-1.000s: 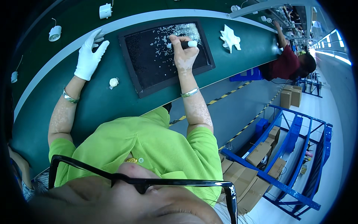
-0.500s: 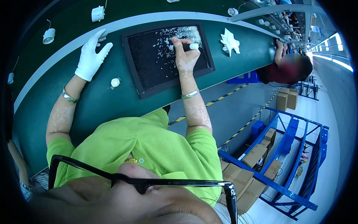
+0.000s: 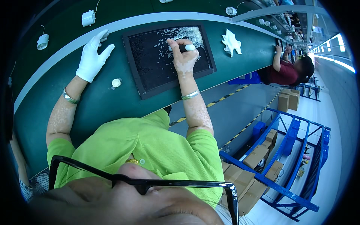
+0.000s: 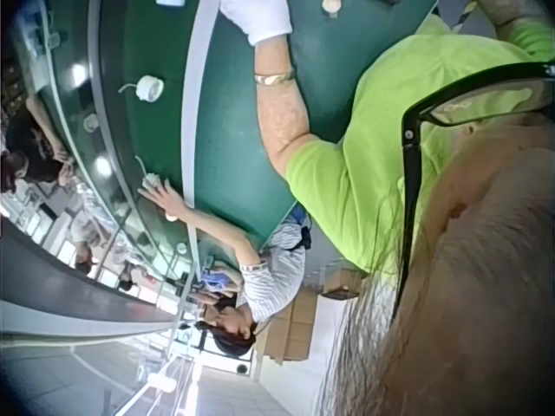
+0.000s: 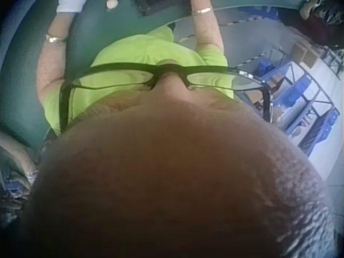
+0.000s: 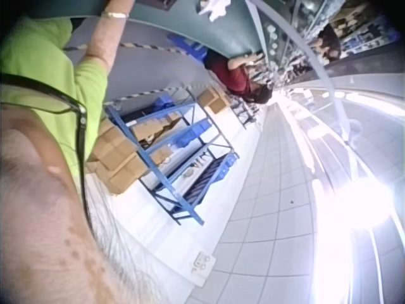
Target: The person repeatedly picks up small components from a tray using a handheld tool and inserts them into white plastic parts before placing the assembled parts onto the conveyor belt.
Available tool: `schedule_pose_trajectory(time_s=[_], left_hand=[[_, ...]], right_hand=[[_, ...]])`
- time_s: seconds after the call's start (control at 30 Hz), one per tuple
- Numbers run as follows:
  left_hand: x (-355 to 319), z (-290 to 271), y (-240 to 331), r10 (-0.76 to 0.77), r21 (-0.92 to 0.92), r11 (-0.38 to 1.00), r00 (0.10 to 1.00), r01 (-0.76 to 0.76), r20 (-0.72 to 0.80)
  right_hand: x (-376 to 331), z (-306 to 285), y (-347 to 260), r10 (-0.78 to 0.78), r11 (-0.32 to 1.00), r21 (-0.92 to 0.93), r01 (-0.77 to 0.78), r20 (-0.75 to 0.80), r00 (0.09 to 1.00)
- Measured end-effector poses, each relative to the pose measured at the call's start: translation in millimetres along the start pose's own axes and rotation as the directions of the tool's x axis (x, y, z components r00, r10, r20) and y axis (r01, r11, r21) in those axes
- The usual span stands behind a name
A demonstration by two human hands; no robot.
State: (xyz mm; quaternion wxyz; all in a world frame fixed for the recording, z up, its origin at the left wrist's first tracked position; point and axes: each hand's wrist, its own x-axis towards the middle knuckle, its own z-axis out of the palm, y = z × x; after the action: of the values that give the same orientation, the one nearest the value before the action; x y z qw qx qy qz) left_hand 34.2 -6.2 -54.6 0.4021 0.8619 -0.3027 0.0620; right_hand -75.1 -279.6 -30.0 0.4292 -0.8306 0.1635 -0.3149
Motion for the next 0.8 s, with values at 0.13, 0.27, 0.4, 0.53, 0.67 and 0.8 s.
schedule_pose_trajectory(time_s=[0.13, 0.27, 0.4, 0.53, 0.67, 0.8], left_hand=[[0, 0, 0, 0.004, 0.002, 1.0, 1.0, -0.004, 0.001], [0, 0, 0, 0.003, 0.011, 1.0, 1.0, -0.003, 0.003], [1, -1, 3, 0.005, 0.014, 1.0, 1.0, -0.005, -0.005], [1, -1, 3, 0.012, 0.021, 1.0, 1.0, -0.011, -0.02], [2, 0, 2, 0.023, 0.028, 0.999, 1.0, -0.023, -0.015], [0, 1, -1, 0.007, 0.027, 1.0, 1.0, -0.007, 0.004]], right_hand=[[1, -2, 3, -0.087, 0.996, 0.025, 0.088, -0.039, 0.995], [-1, -4, -3, 0.021, 0.991, 0.132, -0.017, -0.032, 0.999], [1, -3, 3, 0.025, 0.99, 0.14, -0.022, -0.023, 0.999], [1, -2, -3, 0.063, 0.993, 0.101, -0.064, 0.011, 0.998], [2, 0, -2, 0.006, 1.0, 0.007, -0.006, -0.034, 0.999], [6, -6, 2, 0.108, 0.954, 0.29, -0.081, -0.076, 0.991]])
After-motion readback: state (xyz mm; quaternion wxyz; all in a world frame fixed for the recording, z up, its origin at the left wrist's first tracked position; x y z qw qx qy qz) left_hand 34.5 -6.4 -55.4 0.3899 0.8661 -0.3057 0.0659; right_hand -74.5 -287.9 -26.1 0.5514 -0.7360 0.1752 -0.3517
